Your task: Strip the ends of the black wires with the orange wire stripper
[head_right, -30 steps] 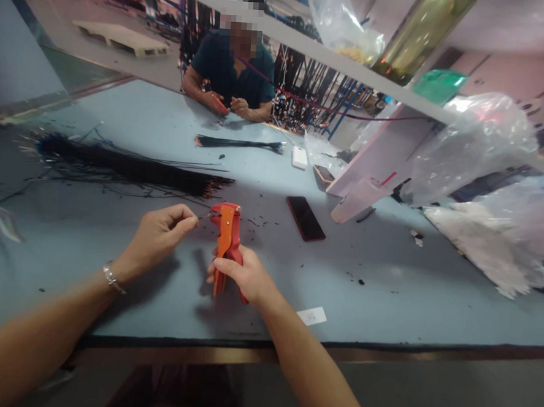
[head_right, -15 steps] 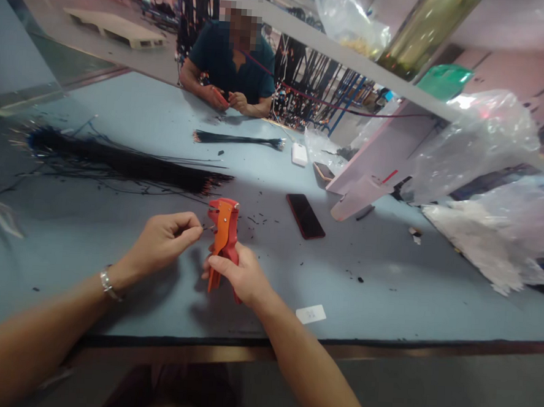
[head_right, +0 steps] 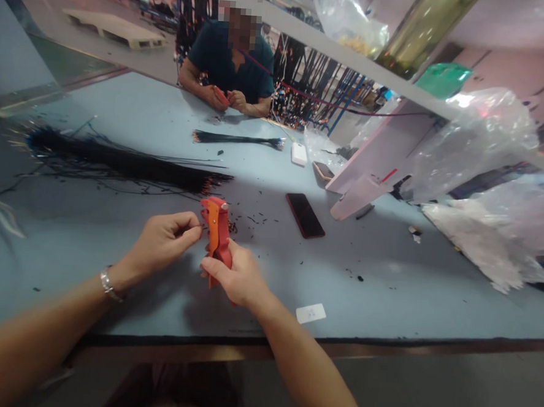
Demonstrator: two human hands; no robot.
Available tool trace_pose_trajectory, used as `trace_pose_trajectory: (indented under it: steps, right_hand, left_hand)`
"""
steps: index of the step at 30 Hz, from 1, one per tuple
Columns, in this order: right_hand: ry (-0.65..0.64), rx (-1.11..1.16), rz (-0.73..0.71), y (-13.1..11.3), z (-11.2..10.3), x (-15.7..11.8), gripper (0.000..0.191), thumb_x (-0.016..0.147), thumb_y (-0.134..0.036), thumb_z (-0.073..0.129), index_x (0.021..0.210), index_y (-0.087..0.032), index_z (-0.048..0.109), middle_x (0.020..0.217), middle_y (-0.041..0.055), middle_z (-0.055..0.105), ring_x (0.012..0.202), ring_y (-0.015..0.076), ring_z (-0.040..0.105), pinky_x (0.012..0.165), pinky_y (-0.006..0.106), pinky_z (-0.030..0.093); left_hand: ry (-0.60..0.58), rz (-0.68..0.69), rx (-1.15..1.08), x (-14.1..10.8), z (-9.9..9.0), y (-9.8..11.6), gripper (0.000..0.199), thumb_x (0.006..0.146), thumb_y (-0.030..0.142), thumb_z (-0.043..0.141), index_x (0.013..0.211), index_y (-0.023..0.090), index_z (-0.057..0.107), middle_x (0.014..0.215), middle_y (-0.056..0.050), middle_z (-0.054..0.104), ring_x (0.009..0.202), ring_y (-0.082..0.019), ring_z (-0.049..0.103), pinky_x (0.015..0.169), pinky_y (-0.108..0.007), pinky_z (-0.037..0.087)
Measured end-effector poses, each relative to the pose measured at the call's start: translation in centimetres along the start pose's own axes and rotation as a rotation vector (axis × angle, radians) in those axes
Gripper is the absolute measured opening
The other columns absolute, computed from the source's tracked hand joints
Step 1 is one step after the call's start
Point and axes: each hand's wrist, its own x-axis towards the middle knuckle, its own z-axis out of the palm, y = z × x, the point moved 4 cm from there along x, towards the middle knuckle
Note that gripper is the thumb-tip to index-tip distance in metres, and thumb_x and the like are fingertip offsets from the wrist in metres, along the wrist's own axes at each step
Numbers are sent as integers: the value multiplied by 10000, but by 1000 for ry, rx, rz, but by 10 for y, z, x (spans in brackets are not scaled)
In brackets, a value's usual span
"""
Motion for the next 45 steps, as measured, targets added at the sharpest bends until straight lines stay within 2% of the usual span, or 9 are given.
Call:
trace_pose_trajectory:
  steps: [7,22,31,38,45]
  right_hand:
    - [26,-165,-39,-6,2,-2,165,825,-330,578,872,-176,540,695,23,623,575,146,568,588,289,487]
    - [146,-277,-33,0,4,4,150,824,-315,558,757,-189,513,548,-13,592,451,123,534,502,243,435]
    - [190,-367,-36,-2,5,7,159,826,-295,564,716,-188,522,530,-17,582,466,126,536,508,237,426]
    - [217,-400,-36,1,5,11,165,826,-281,555,693,-190,518,511,-24,569,451,122,534,486,225,418]
    - [211,-371,-21,6,3,15,190,829,-277,563,669,-197,499,496,-29,559,381,107,524,413,206,400]
  left_hand:
    - [-48,0,-35,-3,3,0,229,756,273,466,561,154,480,530,42,414,518,-78,348,502,-199,290]
    - [-19,3,4,-5,9,-6,236,774,282,480,591,141,524,532,45,422,511,-73,350,489,-190,285]
    - [14,-21,20,-3,8,-5,254,771,309,488,588,143,546,519,46,441,497,-76,357,480,-193,283]
    - [22,-38,56,-2,10,-12,272,785,330,460,600,150,545,519,41,457,502,-89,379,499,-199,309]
    - [-40,-102,105,-1,10,-19,303,825,330,417,760,163,661,664,-6,638,624,-158,540,610,-246,389]
